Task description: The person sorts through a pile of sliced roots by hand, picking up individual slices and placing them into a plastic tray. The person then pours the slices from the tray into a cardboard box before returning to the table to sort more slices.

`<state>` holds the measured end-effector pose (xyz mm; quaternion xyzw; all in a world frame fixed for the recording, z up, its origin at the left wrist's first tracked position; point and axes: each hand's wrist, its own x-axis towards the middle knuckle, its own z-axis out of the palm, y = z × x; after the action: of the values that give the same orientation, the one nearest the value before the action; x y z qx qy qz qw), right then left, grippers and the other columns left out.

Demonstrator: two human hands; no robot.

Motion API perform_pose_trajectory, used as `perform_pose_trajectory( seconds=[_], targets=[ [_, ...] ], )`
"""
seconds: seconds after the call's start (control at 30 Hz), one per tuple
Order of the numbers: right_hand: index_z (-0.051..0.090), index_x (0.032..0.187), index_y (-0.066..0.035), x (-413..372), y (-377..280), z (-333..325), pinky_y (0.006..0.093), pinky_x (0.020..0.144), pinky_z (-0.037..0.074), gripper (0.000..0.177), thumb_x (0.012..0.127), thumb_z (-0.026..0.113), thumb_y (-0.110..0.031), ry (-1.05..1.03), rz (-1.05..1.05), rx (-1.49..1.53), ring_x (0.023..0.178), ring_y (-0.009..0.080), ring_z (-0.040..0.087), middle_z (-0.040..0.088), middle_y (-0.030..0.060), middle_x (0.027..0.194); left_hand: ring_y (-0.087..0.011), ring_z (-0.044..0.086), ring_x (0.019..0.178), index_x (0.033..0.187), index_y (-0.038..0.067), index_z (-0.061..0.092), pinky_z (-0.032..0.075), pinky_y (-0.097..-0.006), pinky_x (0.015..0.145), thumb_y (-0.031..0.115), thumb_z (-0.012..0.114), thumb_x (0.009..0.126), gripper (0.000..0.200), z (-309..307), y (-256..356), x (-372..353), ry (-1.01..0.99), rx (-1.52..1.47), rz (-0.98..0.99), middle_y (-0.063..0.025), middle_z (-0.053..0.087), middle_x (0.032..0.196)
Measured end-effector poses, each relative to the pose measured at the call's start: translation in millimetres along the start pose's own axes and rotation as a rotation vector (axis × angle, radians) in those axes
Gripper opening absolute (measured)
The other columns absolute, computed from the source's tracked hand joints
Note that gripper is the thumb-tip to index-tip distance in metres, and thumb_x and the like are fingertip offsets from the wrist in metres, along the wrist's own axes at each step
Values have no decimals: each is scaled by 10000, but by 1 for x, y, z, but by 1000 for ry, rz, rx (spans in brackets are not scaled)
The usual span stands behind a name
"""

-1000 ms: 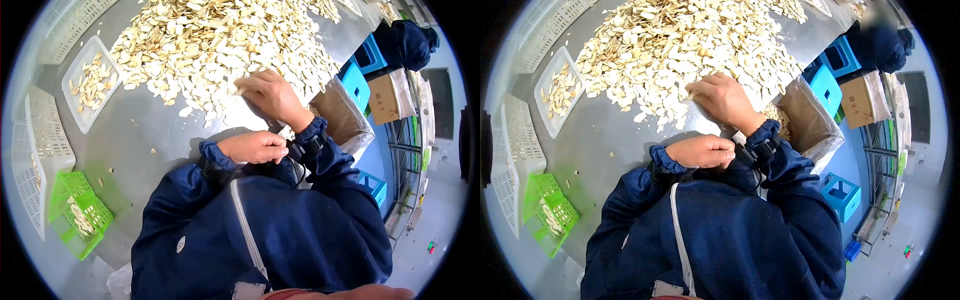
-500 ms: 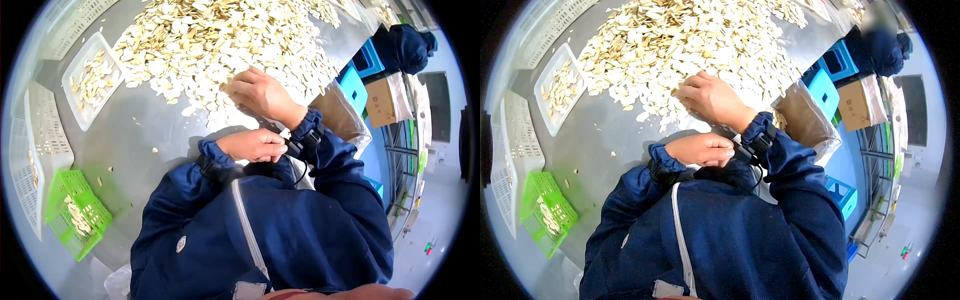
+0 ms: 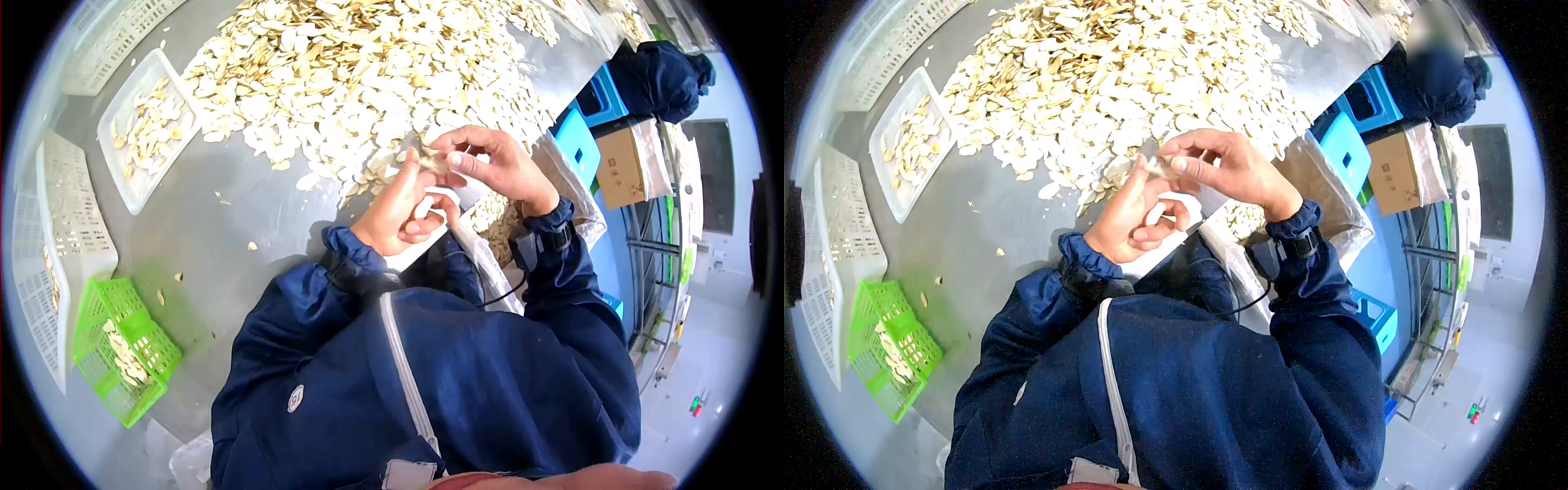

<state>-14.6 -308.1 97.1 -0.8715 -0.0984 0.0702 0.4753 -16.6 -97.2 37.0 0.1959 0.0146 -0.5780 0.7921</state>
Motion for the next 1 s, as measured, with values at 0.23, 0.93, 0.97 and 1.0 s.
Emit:
perform_pose_trajectory(
  seconds=[0.23, 0.93, 0.97, 1.0],
  targets=[
    [760, 1206, -182, 38, 13, 49, 356, 826, 570, 341, 871, 767, -120, 28, -639, -635, 982, 240, 672, 715, 32, 1074, -21, 352, 481, 1073, 19, 587, 257, -172, 432, 266, 494, 1120, 269, -9, -15, 1, -202, 292, -78, -11, 532, 747],
    [792, 1093, -96, -29, 15, -4, 345, 788, 571, 167, 956, 713, -150, 276, 155, -360, 831, 225, 713, 741, 130, 1032, -146, 650, 758, 1286, 20, 562, 448, -195, 462, 354, 449, 1118, 390, -15, -13, 9, -23, 136, 64, -95, 654, 988],
    [786, 1129, -121, -24, 18, 1, 371, 820, 573, 201, 949, 700, -149, 257, 70, -368, 891, 252, 711, 734, 102, 1045, -134, 632, 740, 1275, 23, 560, 424, -188, 453, 294, 479, 1109, 329, -14, -13, 8, -33, 159, 61, -85, 644, 976],
    [778, 1149, -133, -18, 25, 8, 364, 830, 575, 229, 929, 716, -129, 278, -92, -462, 941, 257, 703, 732, 87, 1074, -121, 615, 721, 1265, 25, 558, 400, -182, 445, 235, 509, 1099, 272, -14, -13, 7, -42, 180, 53, -74, 634, 964]
  ],
)
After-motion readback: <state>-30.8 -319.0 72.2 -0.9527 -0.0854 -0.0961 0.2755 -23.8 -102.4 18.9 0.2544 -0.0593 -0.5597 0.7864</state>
